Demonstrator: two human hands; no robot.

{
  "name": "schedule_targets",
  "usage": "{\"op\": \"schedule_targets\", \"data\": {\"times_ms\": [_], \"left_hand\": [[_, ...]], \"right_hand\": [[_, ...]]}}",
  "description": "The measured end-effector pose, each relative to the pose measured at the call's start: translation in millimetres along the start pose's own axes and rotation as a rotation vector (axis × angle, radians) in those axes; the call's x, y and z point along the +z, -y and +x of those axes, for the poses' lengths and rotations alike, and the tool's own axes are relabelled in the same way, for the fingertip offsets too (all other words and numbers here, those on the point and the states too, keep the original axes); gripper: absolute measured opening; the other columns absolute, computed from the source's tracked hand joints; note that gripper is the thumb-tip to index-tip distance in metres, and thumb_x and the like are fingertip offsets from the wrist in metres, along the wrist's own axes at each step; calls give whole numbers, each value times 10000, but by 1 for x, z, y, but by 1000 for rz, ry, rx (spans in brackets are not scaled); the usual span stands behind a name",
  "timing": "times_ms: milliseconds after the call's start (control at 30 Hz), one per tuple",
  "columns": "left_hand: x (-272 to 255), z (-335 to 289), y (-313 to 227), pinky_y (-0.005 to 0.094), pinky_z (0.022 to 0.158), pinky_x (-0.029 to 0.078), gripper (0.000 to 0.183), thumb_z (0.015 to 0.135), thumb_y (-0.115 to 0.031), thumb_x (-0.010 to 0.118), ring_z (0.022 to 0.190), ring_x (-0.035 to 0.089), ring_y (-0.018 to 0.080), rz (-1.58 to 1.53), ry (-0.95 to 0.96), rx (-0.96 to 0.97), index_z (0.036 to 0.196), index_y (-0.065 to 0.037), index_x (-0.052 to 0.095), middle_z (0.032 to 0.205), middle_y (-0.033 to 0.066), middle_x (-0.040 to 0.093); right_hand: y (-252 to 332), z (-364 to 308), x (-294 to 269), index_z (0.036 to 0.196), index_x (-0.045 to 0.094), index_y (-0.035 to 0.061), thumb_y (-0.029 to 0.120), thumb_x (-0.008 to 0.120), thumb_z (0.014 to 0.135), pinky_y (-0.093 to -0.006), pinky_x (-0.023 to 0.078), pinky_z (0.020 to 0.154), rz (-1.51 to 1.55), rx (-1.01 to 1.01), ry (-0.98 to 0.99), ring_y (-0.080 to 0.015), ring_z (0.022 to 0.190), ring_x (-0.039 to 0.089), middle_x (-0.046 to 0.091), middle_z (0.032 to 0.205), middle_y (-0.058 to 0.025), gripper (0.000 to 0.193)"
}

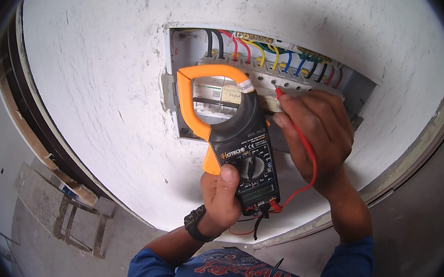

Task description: The person uses a clamp multimeter to test voltage at multiple terminals in an open electrical panel. They repeatedly place the red probe on different breaker terminals while holding the multimeter steady, then remove the probe and move to the next terminal.

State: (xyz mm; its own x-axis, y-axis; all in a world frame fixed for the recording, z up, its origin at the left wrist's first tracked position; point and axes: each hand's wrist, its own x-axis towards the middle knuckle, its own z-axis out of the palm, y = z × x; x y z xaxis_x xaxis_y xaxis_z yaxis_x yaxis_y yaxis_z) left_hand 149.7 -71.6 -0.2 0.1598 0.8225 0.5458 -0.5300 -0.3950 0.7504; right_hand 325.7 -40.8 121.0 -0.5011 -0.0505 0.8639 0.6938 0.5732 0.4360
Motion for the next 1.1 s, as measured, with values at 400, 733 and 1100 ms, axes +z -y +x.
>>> {"op": "schedule_targets", "data": {"times_ms": [400, 733, 1100], "left_hand": [[-2, 2, 3, 406, 926, 648, 883, 1118, -657, 324, 1103, 763, 303, 1, 12, 23, 1505, 124, 466, 1325, 278, 691], [0, -3, 5, 404, 907, 649, 925, 1102, -689, 324, 1110, 754, 298, -40, 34, 43, 1548, 116, 413, 1350, 291, 673], [6, -7, 13, 413, 927, 652, 946, 1083, -693, 413, 1150, 736, 312, -102, 92, 19, 1590, 102, 331, 1378, 308, 641]], "right_hand": [[0, -1, 1, 1132, 774, 52, 104, 915, 783, -400, 572, 750, -18, -1, 7, -266, 903, 693, 707, 959, -55, 381], [0, -7, -9, 1150, 753, 32, 56, 894, 796, -427, 590, 768, 40, 3, -17, -304, 922, 699, 711, 977, -89, 382], [-2, -12, -14, 1212, 714, -6, 15, 773, 933, -466, 585, 846, 55, 18, 13, -352, 949, 708, 728, 1058, -152, 285]]}}
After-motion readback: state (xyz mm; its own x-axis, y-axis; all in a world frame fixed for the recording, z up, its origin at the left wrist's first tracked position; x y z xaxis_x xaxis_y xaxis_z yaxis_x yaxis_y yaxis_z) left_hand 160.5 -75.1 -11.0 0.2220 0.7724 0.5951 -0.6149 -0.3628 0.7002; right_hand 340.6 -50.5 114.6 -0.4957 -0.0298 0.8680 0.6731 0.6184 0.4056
